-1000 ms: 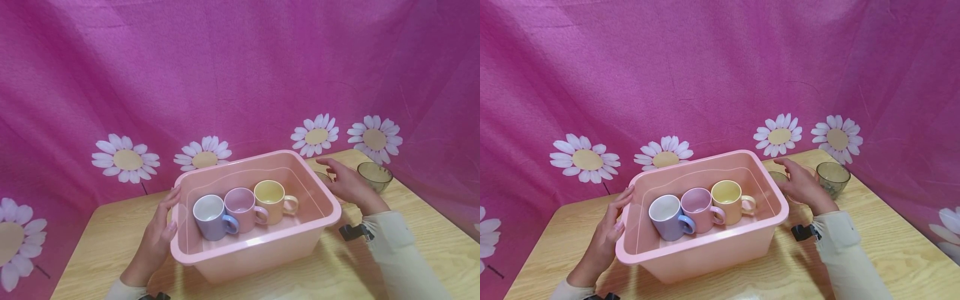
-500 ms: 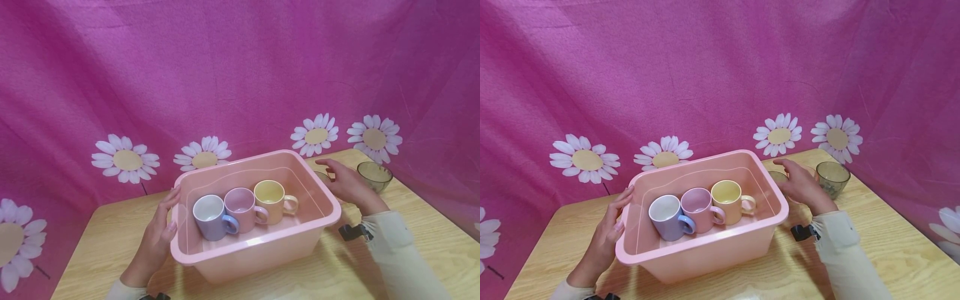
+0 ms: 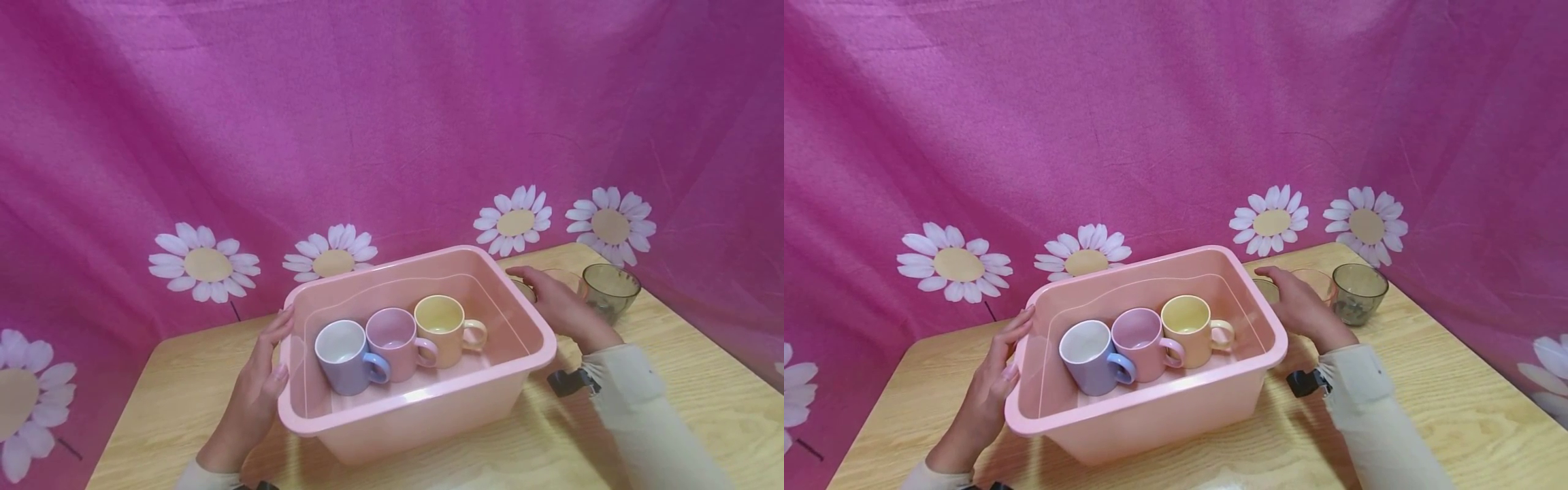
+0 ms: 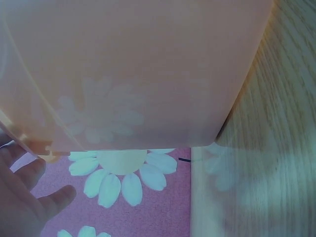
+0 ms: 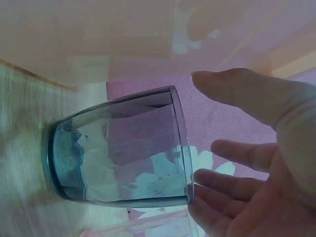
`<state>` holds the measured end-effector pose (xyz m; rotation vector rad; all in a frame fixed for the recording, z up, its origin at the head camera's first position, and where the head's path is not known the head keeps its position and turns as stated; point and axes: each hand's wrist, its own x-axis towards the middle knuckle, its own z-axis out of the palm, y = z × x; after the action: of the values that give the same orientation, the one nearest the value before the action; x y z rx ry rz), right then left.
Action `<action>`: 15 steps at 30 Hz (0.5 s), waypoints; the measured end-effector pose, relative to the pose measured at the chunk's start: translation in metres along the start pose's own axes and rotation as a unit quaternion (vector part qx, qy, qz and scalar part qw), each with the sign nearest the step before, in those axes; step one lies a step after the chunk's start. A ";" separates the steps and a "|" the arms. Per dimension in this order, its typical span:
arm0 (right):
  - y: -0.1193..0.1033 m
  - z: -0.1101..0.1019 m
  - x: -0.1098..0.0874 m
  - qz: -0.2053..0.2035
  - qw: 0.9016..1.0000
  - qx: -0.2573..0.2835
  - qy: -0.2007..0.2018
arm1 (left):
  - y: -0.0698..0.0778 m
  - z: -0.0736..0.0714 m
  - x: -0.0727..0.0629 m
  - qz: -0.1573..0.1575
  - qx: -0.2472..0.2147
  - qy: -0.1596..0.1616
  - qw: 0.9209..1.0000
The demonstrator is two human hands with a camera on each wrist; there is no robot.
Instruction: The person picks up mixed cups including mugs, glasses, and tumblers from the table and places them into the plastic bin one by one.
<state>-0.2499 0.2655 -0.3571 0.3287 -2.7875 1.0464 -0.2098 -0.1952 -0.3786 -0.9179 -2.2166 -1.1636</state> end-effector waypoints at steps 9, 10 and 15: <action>0.001 0.004 0.002 0.024 1.000 0.000 -0.011 | -0.001 -0.001 0.000 -0.017 -0.008 -0.006 1.000; 0.002 0.005 0.003 0.023 1.000 0.001 -0.011 | -0.001 -0.001 0.000 -0.016 -0.008 -0.006 1.000; 0.008 0.011 0.005 0.014 1.000 0.014 -0.007 | -0.002 0.000 -0.001 -0.013 -0.009 -0.005 1.000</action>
<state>-0.2569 0.2635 -0.3691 0.3007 -2.8000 1.0931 -0.2105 -0.1962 -0.3801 -0.9077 -2.2347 -1.1959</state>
